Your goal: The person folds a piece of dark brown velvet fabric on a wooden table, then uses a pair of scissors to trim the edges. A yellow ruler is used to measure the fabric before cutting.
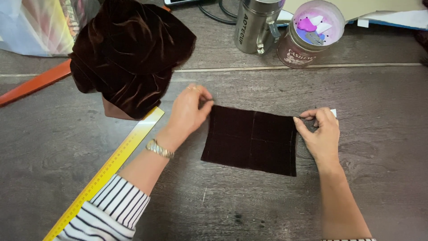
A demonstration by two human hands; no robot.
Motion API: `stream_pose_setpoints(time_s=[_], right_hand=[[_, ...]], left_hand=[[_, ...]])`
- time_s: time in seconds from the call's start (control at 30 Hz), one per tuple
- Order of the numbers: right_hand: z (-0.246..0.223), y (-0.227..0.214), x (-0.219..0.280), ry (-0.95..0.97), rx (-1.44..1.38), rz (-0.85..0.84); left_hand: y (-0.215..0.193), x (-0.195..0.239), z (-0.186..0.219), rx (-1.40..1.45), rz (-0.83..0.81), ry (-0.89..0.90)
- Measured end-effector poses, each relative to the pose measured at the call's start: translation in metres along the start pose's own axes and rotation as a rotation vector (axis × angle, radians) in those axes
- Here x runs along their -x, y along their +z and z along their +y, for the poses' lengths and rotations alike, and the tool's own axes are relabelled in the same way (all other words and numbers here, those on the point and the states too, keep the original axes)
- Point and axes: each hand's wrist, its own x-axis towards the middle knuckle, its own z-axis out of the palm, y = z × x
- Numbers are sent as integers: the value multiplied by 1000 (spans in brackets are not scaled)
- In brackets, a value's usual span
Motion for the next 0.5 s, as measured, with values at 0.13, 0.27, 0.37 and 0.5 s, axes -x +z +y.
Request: stream_pose_setpoints(time_s=[0.13,0.27,0.37,0.5], right_hand=[[3,0,0,2,-1,0],[7,1,1,-16,-8,-8],[7,1,0,-12,-8,-13],[10,4,1,0,4,-9]], left_hand=[[-18,21,36,122,-137,367],[-36,44,44,170,-453,458],[-41,56,37,149,-573,454],[-48,71,30,-33,-609,501]])
